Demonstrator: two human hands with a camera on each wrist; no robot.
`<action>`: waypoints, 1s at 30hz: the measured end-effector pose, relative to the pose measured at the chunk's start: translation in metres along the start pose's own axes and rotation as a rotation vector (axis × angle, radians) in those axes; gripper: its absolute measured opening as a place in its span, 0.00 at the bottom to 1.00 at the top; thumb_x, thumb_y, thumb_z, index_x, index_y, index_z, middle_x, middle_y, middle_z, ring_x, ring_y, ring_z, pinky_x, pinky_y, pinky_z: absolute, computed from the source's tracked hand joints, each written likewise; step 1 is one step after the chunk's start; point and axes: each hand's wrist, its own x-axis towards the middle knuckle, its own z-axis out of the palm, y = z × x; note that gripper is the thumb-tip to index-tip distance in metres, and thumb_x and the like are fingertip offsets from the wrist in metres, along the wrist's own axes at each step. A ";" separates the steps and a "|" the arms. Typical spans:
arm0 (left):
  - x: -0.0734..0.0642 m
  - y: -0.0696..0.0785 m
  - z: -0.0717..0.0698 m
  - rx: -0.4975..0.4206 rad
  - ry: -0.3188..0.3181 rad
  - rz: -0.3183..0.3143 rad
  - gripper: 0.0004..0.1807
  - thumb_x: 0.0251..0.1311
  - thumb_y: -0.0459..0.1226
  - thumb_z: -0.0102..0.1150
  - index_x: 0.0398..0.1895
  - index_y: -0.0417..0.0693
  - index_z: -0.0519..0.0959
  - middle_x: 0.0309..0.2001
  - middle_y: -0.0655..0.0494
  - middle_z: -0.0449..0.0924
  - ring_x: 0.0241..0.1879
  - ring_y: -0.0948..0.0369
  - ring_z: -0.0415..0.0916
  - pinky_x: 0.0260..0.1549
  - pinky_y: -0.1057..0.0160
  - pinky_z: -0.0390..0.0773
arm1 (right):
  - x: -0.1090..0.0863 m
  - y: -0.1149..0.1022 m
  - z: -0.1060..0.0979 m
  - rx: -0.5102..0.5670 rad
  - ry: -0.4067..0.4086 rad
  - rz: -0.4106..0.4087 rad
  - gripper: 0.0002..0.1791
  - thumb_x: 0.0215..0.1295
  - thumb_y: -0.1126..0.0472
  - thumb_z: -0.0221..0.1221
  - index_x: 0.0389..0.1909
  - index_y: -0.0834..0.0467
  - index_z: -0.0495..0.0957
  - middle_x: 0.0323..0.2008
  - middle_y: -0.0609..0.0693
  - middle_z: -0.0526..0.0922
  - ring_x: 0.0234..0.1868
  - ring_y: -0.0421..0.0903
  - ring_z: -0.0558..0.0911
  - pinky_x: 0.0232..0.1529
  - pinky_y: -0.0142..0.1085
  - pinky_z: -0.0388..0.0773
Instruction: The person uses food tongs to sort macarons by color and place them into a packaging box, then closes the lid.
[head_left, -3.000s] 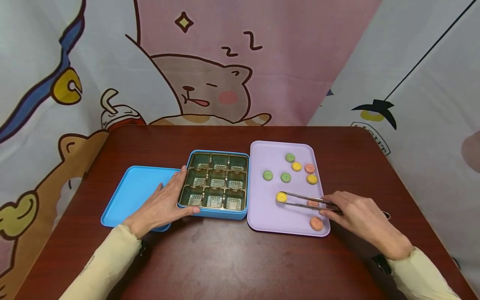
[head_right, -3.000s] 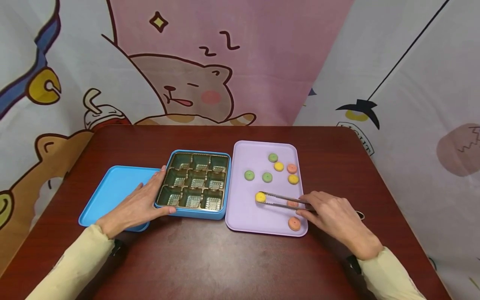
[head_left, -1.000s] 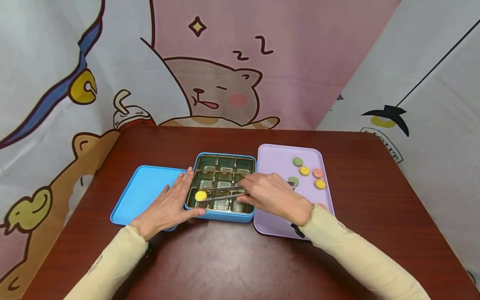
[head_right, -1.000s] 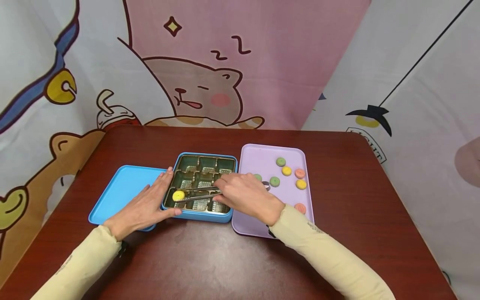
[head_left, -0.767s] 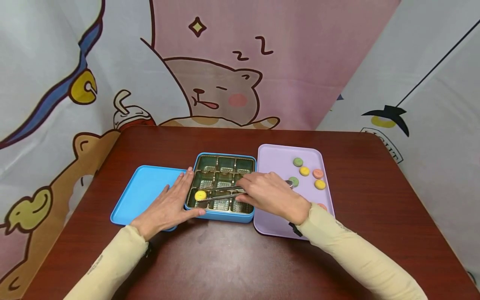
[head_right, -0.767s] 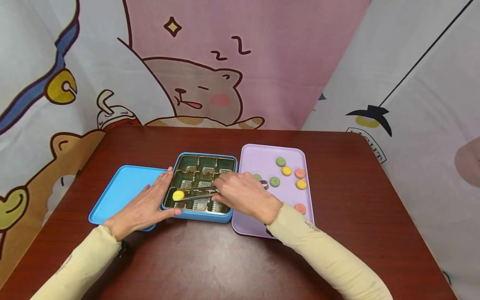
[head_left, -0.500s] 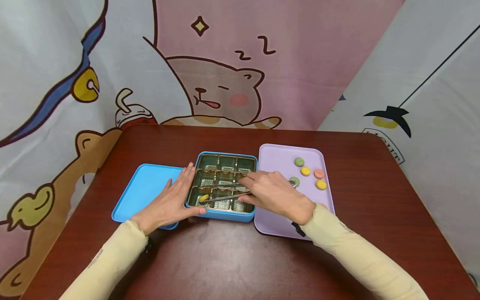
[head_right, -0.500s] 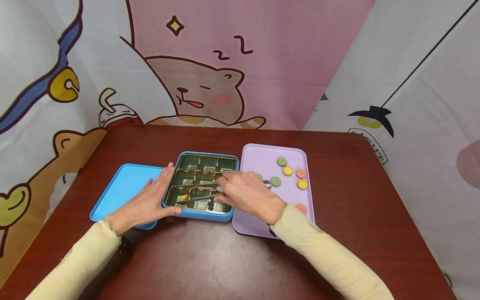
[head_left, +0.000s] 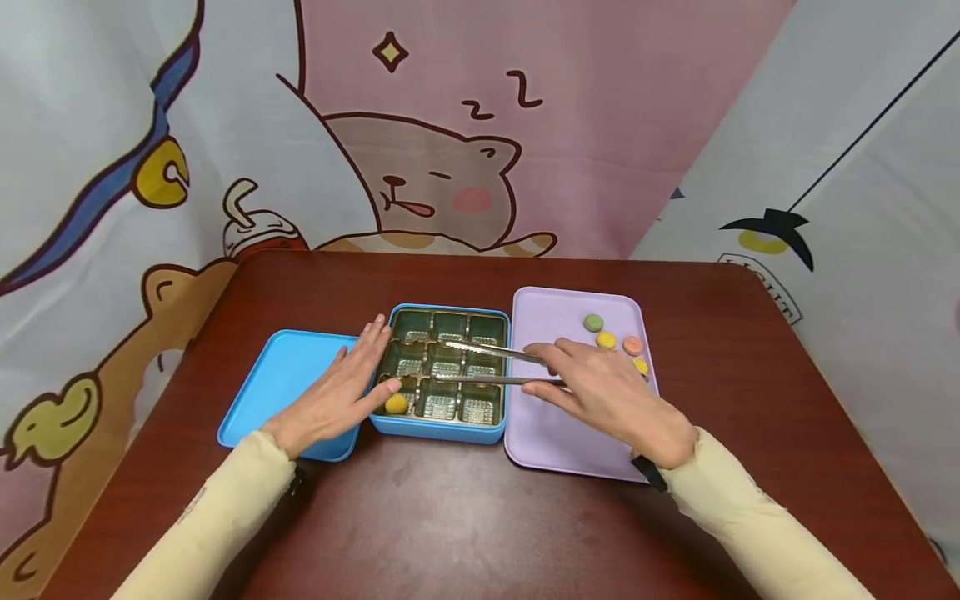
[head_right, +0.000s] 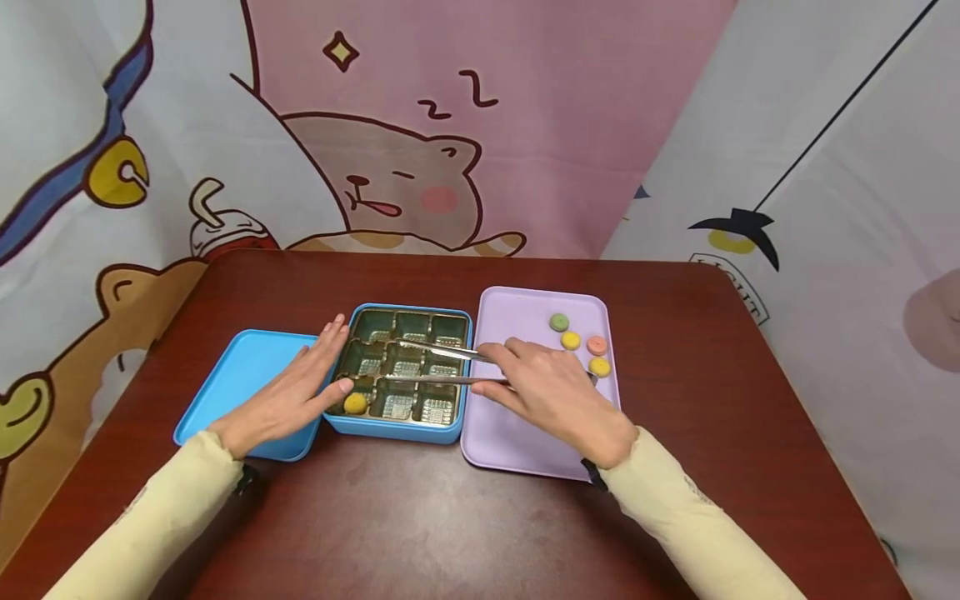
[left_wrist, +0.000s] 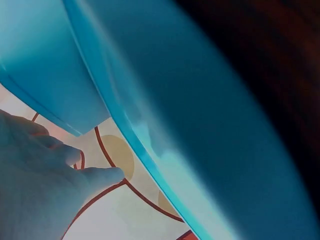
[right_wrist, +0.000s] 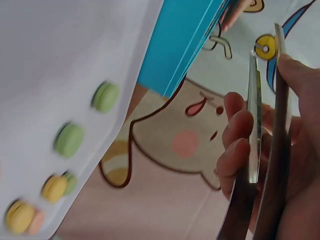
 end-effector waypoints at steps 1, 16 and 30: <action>0.000 0.000 0.001 0.002 -0.001 -0.010 0.47 0.78 0.61 0.43 0.85 0.48 0.37 0.85 0.56 0.26 0.83 0.51 0.31 0.74 0.31 0.43 | -0.004 0.003 -0.002 0.007 0.001 0.022 0.26 0.71 0.38 0.62 0.61 0.50 0.78 0.34 0.42 0.82 0.30 0.37 0.78 0.26 0.35 0.72; -0.001 -0.003 0.008 0.052 -0.027 -0.058 0.49 0.76 0.63 0.43 0.85 0.48 0.37 0.85 0.57 0.28 0.83 0.48 0.33 0.72 0.27 0.41 | -0.072 0.055 -0.032 0.032 0.137 0.234 0.27 0.61 0.58 0.75 0.58 0.64 0.79 0.35 0.49 0.83 0.29 0.41 0.75 0.26 0.36 0.74; 0.002 0.000 0.009 0.078 -0.038 -0.064 0.48 0.77 0.62 0.43 0.85 0.46 0.38 0.85 0.53 0.30 0.82 0.44 0.37 0.71 0.26 0.43 | -0.118 0.088 -0.042 -0.079 0.080 0.412 0.28 0.65 0.49 0.72 0.62 0.53 0.78 0.39 0.49 0.82 0.31 0.46 0.75 0.24 0.41 0.68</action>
